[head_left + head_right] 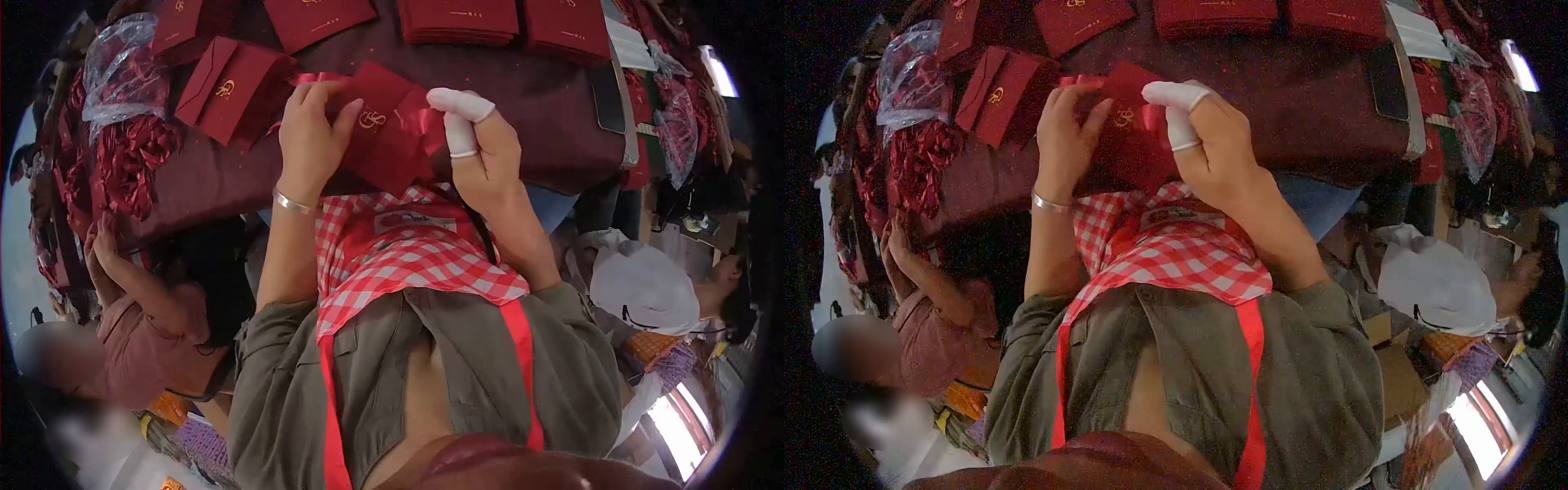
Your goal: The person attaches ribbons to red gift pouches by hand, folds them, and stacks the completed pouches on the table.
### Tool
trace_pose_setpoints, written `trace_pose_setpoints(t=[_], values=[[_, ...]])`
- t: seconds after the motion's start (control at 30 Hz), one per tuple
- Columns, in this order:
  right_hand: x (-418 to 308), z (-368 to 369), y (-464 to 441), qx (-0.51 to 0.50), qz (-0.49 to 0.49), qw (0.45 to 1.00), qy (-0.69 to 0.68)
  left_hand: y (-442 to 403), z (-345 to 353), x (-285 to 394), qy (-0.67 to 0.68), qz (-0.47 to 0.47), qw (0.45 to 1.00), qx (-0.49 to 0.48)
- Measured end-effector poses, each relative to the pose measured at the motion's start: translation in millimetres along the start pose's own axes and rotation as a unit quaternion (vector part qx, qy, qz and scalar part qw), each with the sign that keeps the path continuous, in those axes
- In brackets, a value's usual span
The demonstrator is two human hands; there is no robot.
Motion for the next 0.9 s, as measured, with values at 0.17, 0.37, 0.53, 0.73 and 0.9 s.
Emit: trace_pose_setpoints(t=[0.17, 0.37, 0.53, 0.73, 0.9], values=[[29, 16, 14, -0.055, 0.146, 0.986, -0.054, -1, 19, -5, -0.047, -0.072, 0.991, -0.1], [34, 23, 9, -0.039, 0.187, 0.981, 0.012, 9, 22, -4, -0.029, -0.076, 0.994, -0.074], [37, 27, 11, -0.084, 0.165, 0.98, 0.077, 7, 23, -2, -0.062, -0.048, 0.994, -0.08], [46, 33, 18, -0.108, 0.267, 0.958, -0.018, 7, 28, -7, -0.036, -0.158, 0.971, -0.178], [48, 38, 16, -0.095, 0.104, 0.99, 0.024, 14, 42, -11, 0.404, -0.251, 0.872, -0.119]])
Point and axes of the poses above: each hand's wrist, its own y-axis away from the middle knuckle, its own z-axis out of the palm, x = y × z, the point moved 5 cm from there along -y, towards the middle knuckle, and after that the axes turned 8 degrees about x, right-handed, at the moved point
